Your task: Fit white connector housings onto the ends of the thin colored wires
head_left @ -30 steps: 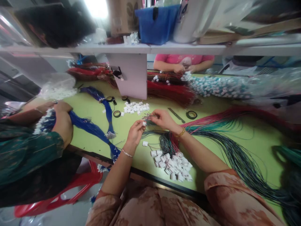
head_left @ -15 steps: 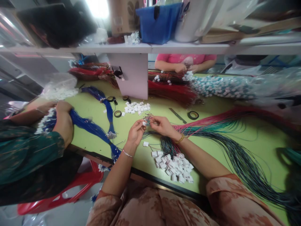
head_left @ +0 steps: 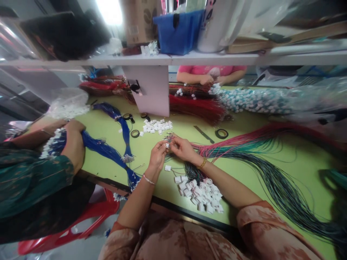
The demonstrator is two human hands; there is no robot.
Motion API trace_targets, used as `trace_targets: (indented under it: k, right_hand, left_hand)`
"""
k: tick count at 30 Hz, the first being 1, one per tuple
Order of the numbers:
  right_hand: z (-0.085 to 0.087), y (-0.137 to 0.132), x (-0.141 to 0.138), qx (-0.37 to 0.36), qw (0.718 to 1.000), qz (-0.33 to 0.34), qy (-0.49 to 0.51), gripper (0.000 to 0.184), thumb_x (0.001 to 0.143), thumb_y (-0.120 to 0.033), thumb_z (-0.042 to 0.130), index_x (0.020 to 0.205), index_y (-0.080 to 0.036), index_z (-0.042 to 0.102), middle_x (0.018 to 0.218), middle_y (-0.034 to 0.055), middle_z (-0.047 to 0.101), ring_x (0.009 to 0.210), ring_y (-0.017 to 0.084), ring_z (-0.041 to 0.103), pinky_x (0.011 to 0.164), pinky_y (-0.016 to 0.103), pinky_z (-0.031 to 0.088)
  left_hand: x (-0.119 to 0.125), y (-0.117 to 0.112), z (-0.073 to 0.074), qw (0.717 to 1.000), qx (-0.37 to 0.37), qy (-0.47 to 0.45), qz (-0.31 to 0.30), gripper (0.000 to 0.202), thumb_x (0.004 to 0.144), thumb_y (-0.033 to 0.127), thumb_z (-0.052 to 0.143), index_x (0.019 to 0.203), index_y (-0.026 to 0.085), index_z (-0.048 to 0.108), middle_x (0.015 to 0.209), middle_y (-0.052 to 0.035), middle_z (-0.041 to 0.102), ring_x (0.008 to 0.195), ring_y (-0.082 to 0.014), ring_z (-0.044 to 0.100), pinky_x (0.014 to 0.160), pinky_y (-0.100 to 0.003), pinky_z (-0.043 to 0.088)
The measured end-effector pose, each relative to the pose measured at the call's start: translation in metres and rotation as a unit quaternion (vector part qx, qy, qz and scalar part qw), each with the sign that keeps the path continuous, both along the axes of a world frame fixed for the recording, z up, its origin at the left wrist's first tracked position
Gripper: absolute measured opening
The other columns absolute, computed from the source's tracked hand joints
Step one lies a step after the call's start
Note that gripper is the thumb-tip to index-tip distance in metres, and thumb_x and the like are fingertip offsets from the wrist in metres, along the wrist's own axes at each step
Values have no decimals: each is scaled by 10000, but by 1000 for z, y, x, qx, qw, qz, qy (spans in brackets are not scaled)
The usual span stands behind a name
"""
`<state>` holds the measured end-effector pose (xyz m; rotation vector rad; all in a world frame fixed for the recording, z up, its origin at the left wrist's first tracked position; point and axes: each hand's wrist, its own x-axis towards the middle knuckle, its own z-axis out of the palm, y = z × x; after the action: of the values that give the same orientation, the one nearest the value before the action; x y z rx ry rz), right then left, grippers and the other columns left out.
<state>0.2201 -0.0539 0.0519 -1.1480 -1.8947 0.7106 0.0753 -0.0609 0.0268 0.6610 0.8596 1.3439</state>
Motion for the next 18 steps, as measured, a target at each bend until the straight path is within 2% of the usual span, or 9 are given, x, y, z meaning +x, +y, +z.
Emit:
trace_targets:
  k: [7,11,14,16,18]
  right_hand:
    - [-5,-5,4,17,998,-4,-56,146,789,-191,523,647,-171,493,616,2,539,568,111,439,558,234,285]
    - [0,8,14,-34,997,59,-41,204,846,-256,497,666,-164,522,602,-21,522,560,98,416,547,222,281]
    - [5,14,13,-35,994,99,-40,209,837,-252,506,645,-168,505,585,-33,501,549,92,402,546,218,286]
    - [4,12,7,-28,995,88,-38,195,816,-232,520,633,-174,488,588,-31,504,550,95,410,545,218,292]
    - [-2,8,0,-24,998,42,-39,187,806,-218,521,628,-178,482,591,-24,512,551,101,420,541,221,293]
  left_hand:
    - [2,-3,-4,999,8,44,-16,274,630,278,815,829,138,690,668,0,621,574,-72,501,591,-215,409]
    - [3,-2,-1,999,-5,47,-14,251,635,270,803,822,140,699,721,-17,651,598,-76,526,601,-217,414]
    - [1,-1,2,999,0,33,0,237,648,270,791,824,141,700,768,-29,668,634,-83,549,622,-220,424]
    - [-1,-1,2,999,6,32,6,239,647,275,791,820,138,700,760,-30,671,634,-86,552,620,-220,423]
    - [-1,-1,0,999,8,44,15,237,646,277,792,814,136,702,717,-21,663,602,-82,535,600,-218,411]
